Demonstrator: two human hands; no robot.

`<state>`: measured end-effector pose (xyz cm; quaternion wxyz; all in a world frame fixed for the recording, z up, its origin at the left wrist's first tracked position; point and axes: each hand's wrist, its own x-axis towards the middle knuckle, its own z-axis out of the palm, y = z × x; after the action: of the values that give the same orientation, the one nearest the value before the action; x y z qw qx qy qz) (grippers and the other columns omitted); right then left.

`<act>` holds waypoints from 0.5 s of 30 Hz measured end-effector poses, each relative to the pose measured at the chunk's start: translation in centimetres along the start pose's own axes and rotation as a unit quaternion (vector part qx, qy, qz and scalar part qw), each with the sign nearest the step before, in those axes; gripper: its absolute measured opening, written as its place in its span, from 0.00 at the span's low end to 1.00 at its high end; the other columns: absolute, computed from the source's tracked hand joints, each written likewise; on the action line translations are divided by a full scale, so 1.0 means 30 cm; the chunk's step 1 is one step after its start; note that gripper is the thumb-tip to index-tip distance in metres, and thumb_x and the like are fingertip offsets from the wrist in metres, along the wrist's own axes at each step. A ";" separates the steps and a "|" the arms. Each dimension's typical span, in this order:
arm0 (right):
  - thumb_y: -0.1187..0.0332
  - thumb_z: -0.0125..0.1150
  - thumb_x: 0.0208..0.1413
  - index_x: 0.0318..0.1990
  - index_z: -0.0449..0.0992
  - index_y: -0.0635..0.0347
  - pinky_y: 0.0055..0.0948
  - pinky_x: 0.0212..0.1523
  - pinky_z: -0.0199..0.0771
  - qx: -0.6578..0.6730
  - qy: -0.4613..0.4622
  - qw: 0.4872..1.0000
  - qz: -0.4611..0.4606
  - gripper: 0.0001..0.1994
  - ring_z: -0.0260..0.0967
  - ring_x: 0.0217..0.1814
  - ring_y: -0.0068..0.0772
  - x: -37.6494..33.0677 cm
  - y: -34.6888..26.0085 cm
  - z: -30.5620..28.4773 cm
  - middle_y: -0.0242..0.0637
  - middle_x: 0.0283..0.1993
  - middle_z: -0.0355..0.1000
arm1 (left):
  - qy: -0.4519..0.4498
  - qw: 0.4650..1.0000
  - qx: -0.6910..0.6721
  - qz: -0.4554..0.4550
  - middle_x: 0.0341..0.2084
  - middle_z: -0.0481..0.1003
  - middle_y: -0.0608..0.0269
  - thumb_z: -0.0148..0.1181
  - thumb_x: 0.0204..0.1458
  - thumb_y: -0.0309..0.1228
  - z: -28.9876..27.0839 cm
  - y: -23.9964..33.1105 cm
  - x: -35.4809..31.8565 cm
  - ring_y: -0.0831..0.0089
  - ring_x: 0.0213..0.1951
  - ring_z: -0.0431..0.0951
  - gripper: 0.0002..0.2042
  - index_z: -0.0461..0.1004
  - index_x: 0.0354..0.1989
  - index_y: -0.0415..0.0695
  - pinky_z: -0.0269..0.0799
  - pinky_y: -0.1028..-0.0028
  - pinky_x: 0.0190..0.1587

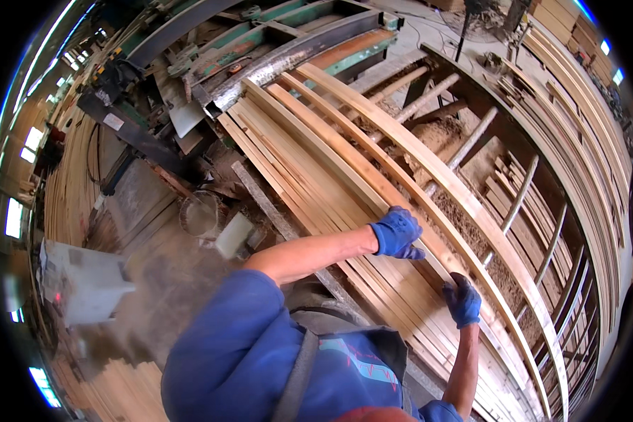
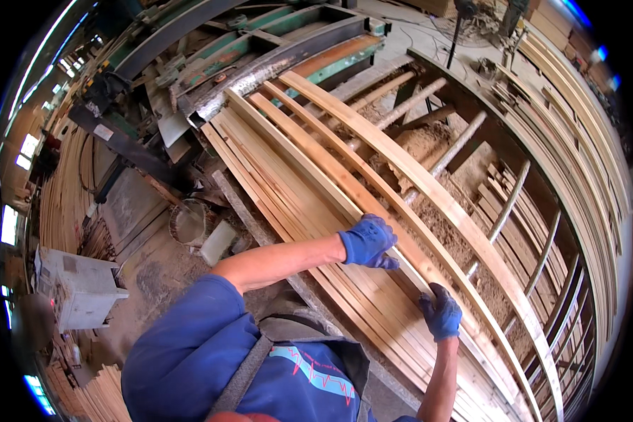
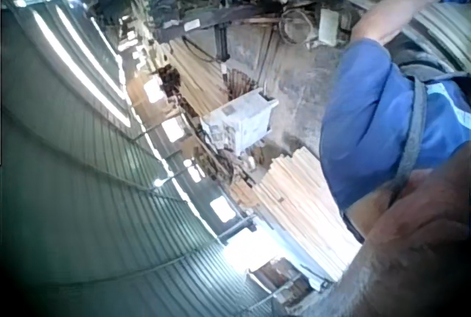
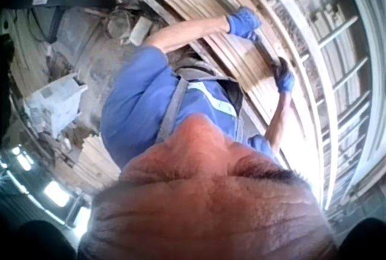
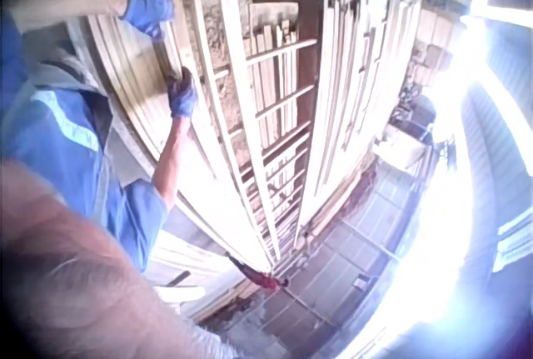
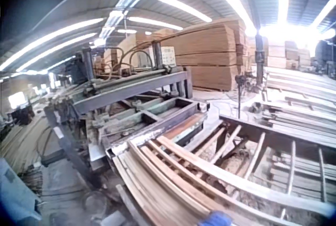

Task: The person picks up wooden planks from a stack and places them onto a metal rack. They then use a brush to apply a white substance, likely glue, to the surface of the planks. The person repeats this process for multiple planks, handling them one at a time.

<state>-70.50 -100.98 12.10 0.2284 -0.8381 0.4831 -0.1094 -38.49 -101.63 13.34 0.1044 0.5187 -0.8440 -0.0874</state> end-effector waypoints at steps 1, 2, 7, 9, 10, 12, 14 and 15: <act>0.54 0.62 0.57 0.51 0.76 0.57 0.42 0.48 0.75 0.002 -0.008 1.000 0.018 0.20 0.76 0.47 0.50 -0.005 -0.010 -0.018 0.47 0.45 0.78 | -0.004 1.000 -0.009 0.007 0.26 0.77 0.50 0.51 0.54 0.61 0.013 -0.005 0.017 0.51 0.31 0.77 0.30 0.77 0.29 0.41 0.69 0.54 0.38; 0.54 0.61 0.57 0.51 0.76 0.56 0.42 0.47 0.75 0.004 -0.015 0.999 0.038 0.20 0.77 0.46 0.50 -0.001 -0.018 -0.032 0.48 0.44 0.78 | -0.009 1.000 -0.017 0.015 0.26 0.77 0.49 0.51 0.54 0.61 0.023 -0.013 0.034 0.50 0.31 0.77 0.30 0.77 0.28 0.41 0.69 0.54 0.38; 0.50 0.59 0.58 0.50 0.77 0.56 0.45 0.44 0.75 -0.031 -0.067 0.996 0.048 0.21 0.77 0.43 0.54 0.008 0.013 -0.041 0.52 0.38 0.78 | -0.062 0.998 -0.008 -0.013 0.25 0.78 0.51 0.52 0.53 0.61 0.041 -0.001 0.049 0.51 0.32 0.79 0.29 0.79 0.26 0.43 0.70 0.54 0.36; 0.49 0.58 0.58 0.49 0.77 0.57 0.46 0.43 0.75 -0.011 -0.116 0.990 0.079 0.22 0.77 0.43 0.55 0.003 0.002 -0.060 0.53 0.38 0.78 | -0.069 0.997 -0.001 -0.015 0.24 0.78 0.52 0.53 0.53 0.62 0.072 0.012 0.034 0.53 0.32 0.80 0.29 0.79 0.27 0.44 0.70 0.54 0.35; 0.48 0.58 0.59 0.50 0.77 0.57 0.49 0.44 0.75 -0.016 -0.104 0.993 0.062 0.22 0.76 0.43 0.57 -0.017 0.075 -0.028 0.55 0.37 0.78 | -0.067 0.998 0.000 -0.014 0.24 0.78 0.52 0.53 0.53 0.62 0.088 0.030 0.041 0.54 0.31 0.80 0.29 0.80 0.28 0.44 0.70 0.55 0.35; 0.48 0.58 0.59 0.50 0.77 0.55 0.49 0.45 0.75 0.035 -0.122 0.990 0.068 0.22 0.76 0.44 0.58 -0.063 0.145 0.021 0.56 0.37 0.77 | -0.104 0.993 -0.050 -0.024 0.23 0.78 0.52 0.54 0.51 0.63 0.086 0.065 0.017 0.53 0.27 0.79 0.29 0.79 0.26 0.45 0.69 0.55 0.31; 0.49 0.59 0.58 0.49 0.77 0.54 0.48 0.46 0.75 0.018 -0.156 0.980 0.119 0.21 0.76 0.44 0.58 -0.072 0.047 -0.001 0.54 0.38 0.77 | -0.003 1.000 -0.028 -0.006 0.22 0.77 0.52 0.54 0.50 0.63 0.145 0.069 -0.030 0.52 0.25 0.77 0.29 0.78 0.25 0.45 0.69 0.56 0.30; 0.49 0.60 0.58 0.49 0.77 0.53 0.48 0.45 0.75 0.033 -0.149 0.982 0.113 0.20 0.76 0.44 0.58 -0.085 0.000 -0.007 0.54 0.38 0.77 | -0.001 0.999 -0.036 0.000 0.22 0.76 0.52 0.54 0.50 0.62 0.160 0.077 -0.060 0.52 0.25 0.77 0.28 0.78 0.24 0.45 0.69 0.56 0.31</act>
<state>-71.89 -98.85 12.38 0.3361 -0.7772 0.5313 0.0273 -40.96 -98.80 9.15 0.1220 0.5144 -0.8406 -0.1179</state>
